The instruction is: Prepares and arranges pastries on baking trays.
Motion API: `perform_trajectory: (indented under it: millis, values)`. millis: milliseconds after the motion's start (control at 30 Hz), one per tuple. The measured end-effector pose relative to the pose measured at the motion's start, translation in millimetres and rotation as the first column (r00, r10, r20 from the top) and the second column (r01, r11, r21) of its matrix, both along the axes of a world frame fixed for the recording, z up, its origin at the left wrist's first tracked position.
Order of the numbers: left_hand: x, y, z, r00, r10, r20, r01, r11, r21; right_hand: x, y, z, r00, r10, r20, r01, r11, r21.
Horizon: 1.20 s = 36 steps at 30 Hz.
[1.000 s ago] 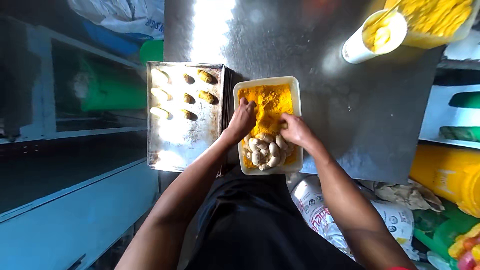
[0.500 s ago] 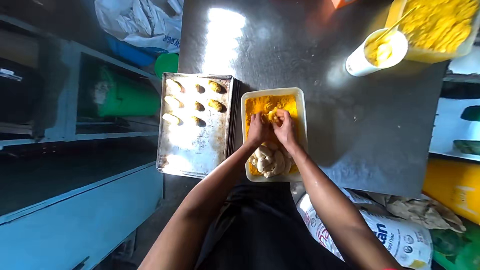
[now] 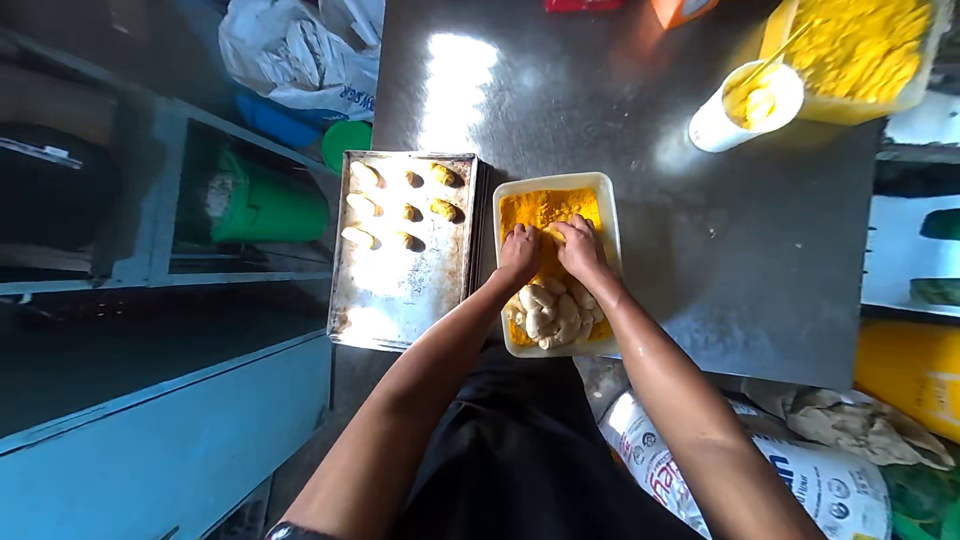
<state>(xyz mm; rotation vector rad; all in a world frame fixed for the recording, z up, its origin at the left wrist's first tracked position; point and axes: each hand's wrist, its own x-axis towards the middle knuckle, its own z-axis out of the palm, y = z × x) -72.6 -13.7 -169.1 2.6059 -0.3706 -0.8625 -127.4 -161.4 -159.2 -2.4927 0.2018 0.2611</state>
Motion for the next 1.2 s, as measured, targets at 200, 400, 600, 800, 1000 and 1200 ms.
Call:
perform_trajectory:
  millis: [200,400,600,800,1000,1200]
  values:
    - [-6,5,18,1.0,-0.008,-0.005,0.008,1.0,-0.011,-4,-4,2,0.997,0.002,-0.079,-0.003,1.0,-0.012]
    - [-16,21,51,0.997,-0.006,0.076,0.024,0.97,-0.241,-14,20,6,0.985,-0.168,-0.032,0.162,0.977,-0.137]
    - [-14,101,58,0.972,-0.165,0.166,0.231,0.803,-0.549,-19,41,23,0.905,-0.418,-0.073,0.399,0.897,-0.19]
    - [-9,296,61,0.994,0.095,-0.055,-0.108,0.794,-0.598,-32,82,50,0.836,-0.534,0.131,0.545,0.836,-0.071]
    - [27,434,38,0.995,0.093,-0.026,-0.092,0.829,-0.552,-4,223,59,0.883,-0.46,0.09,0.397,0.835,0.381]
    - [38,450,-2,0.925,-0.113,0.362,0.268,0.87,-0.413,20,289,22,0.944,-0.241,0.225,0.213,0.967,0.14]
